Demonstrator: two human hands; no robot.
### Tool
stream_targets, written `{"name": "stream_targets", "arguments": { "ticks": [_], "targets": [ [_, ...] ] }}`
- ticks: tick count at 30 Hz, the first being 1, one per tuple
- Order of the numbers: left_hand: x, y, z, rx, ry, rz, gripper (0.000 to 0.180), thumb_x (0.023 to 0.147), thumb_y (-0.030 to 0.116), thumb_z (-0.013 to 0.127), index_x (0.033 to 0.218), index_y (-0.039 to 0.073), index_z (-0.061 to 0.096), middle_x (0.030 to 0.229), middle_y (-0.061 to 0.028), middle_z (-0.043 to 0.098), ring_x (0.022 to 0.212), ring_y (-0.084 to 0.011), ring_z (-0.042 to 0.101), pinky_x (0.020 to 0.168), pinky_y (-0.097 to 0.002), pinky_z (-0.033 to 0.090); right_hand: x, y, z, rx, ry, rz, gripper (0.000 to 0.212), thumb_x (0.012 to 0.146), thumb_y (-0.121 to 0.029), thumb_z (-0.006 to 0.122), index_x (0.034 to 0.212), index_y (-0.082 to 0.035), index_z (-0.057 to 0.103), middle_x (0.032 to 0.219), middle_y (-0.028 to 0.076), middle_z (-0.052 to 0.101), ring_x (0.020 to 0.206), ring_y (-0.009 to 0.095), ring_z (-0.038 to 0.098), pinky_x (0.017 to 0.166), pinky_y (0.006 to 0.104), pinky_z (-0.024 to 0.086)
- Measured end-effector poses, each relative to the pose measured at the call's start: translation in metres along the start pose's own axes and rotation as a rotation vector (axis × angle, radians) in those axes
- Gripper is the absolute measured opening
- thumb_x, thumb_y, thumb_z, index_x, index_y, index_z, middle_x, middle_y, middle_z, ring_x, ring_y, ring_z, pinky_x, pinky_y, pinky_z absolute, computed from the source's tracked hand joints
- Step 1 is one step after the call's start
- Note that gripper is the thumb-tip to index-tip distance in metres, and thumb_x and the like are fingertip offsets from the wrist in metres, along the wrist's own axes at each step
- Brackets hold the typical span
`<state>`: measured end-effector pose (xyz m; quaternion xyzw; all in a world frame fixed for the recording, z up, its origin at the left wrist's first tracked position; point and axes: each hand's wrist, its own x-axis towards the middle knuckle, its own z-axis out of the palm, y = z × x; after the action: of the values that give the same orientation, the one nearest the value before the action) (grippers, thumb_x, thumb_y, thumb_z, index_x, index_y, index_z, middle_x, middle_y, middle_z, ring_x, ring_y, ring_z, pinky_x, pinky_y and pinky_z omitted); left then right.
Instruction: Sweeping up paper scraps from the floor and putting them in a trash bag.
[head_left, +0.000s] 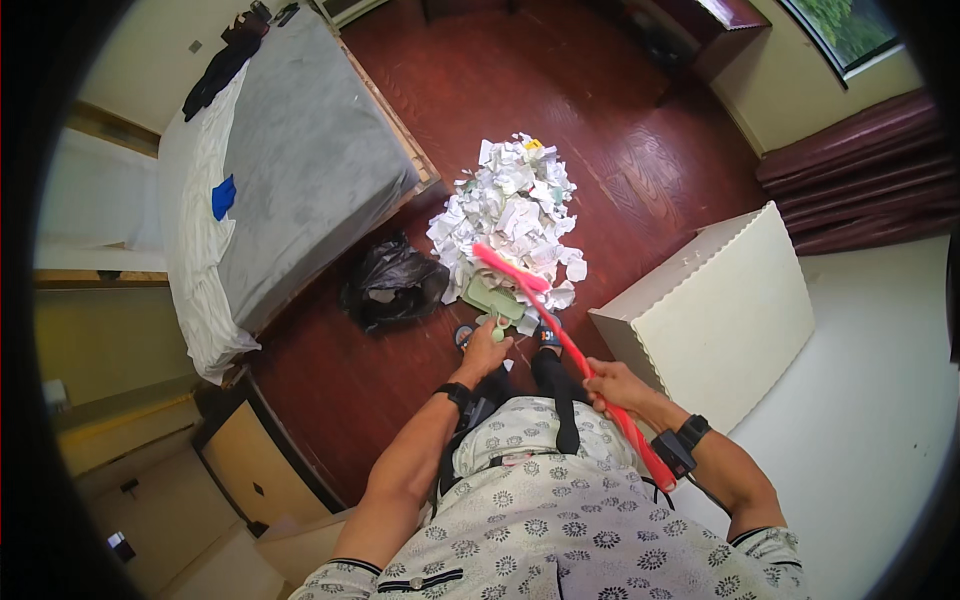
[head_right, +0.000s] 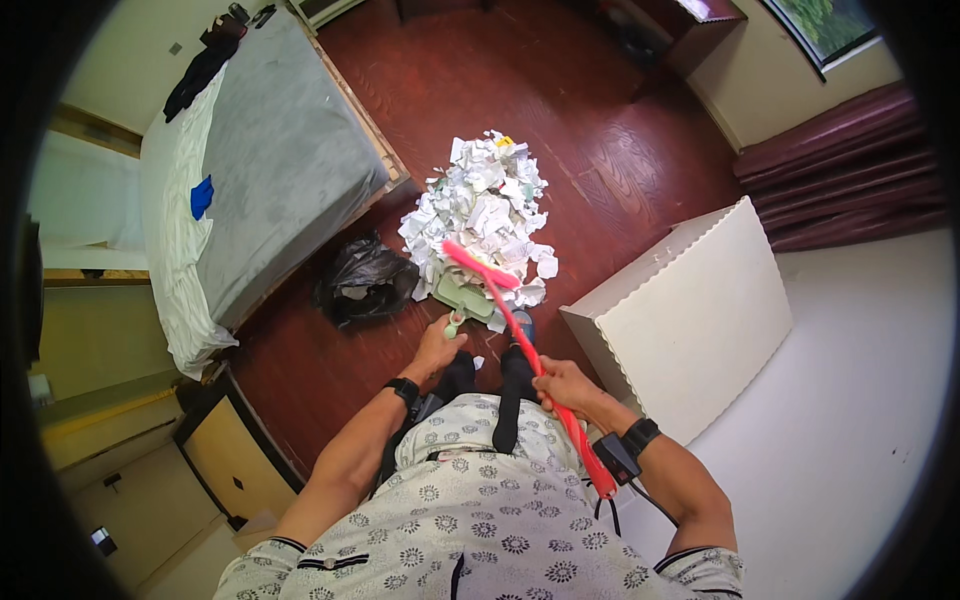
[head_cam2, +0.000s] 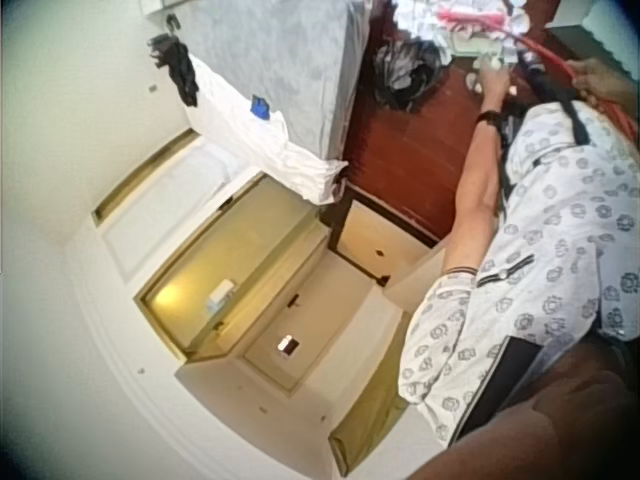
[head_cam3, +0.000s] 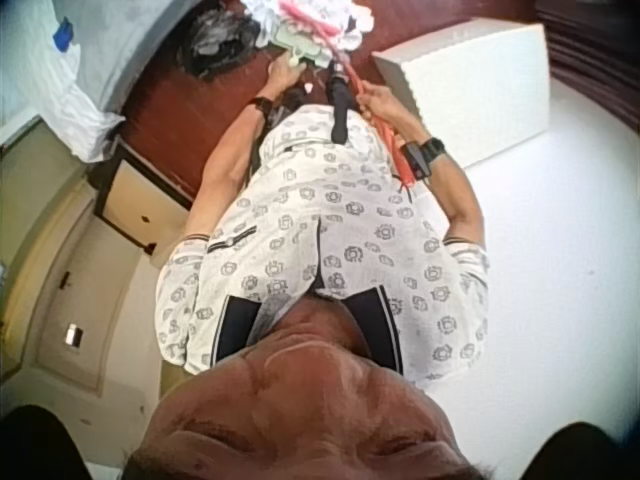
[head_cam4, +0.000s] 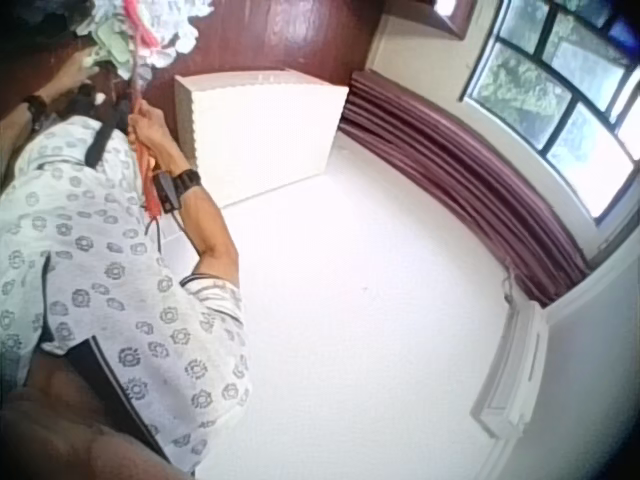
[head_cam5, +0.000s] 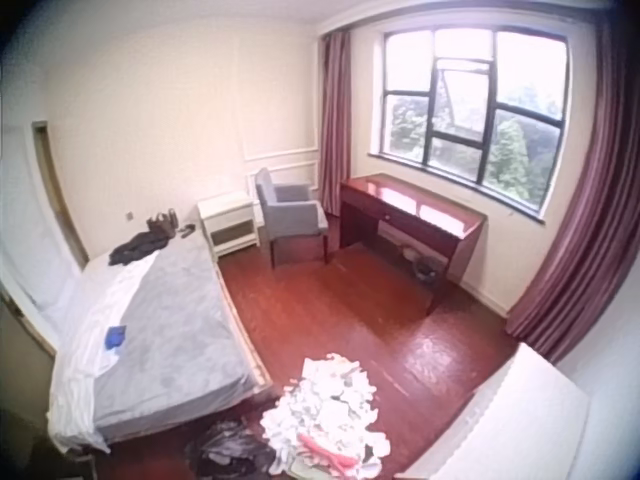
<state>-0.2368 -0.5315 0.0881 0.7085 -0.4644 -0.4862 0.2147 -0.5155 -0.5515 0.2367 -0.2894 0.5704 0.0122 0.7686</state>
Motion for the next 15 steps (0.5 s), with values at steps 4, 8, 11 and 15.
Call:
{"name": "stream_targets", "arguments": {
  "ticks": [4, 8, 11, 15],
  "targets": [
    [-0.001, -0.005, -0.004, -0.006, 0.003, -0.011, 0.04, 0.082, 0.02, 0.073, 0.118, 0.009, 0.061, 0.098, -0.023, 0.069, 0.096, -0.0389, 0.067, 0.084, -0.0432, 0.052, 0.002, -0.001, 0.022, -0.064, -0.108, -0.089, 0.032, 0.1, -0.007, 0.052, 0.132, -0.008, 0.05, 0.07, -0.001, 0.052, 0.048, 0.007, 0.047, 0.039, 0.0245, 0.041],
    [-0.004, -0.014, -0.008, -0.022, 0.017, -0.011, 0.042, 0.082, 0.022, 0.074, 0.12, 0.01, 0.061, 0.099, -0.023, 0.069, 0.096, -0.0388, 0.068, 0.085, -0.0434, 0.052, 0.001, -0.019, 0.035, 0.073, -0.156, -0.023, 0.043, 0.1, -0.007, 0.052, 0.142, -0.011, 0.046, 0.074, 0.0, 0.051, 0.05, 0.006, 0.048, 0.039, 0.0233, 0.041],
    [-0.004, -0.017, -0.012, -0.025, 0.005, -0.036, 0.043, 0.081, 0.023, 0.074, 0.121, 0.012, 0.062, 0.099, -0.0231, 0.07, 0.097, -0.0389, 0.068, 0.087, -0.0443, 0.051, 0.001, -0.024, 0.04, 0.108, -0.165, -0.02, 0.045, 0.101, -0.008, 0.051, 0.145, -0.013, 0.044, 0.075, 0.0, 0.051, 0.05, 0.006, 0.048, 0.039, 0.0225, 0.041],
    [-0.006, -0.029, -0.014, -0.02, 0.016, -0.014, 0.044, 0.081, 0.023, 0.075, 0.122, 0.013, 0.062, 0.101, -0.0231, 0.07, 0.099, -0.0393, 0.067, 0.09, -0.0456, 0.05, -0.021, -0.036, 0.036, 0.076, -0.134, -0.037, 0.046, 0.101, -0.009, 0.051, 0.146, -0.012, 0.042, 0.075, 0.001, 0.052, 0.05, 0.007, 0.048, 0.04, 0.0228, 0.042]
  ]
}}
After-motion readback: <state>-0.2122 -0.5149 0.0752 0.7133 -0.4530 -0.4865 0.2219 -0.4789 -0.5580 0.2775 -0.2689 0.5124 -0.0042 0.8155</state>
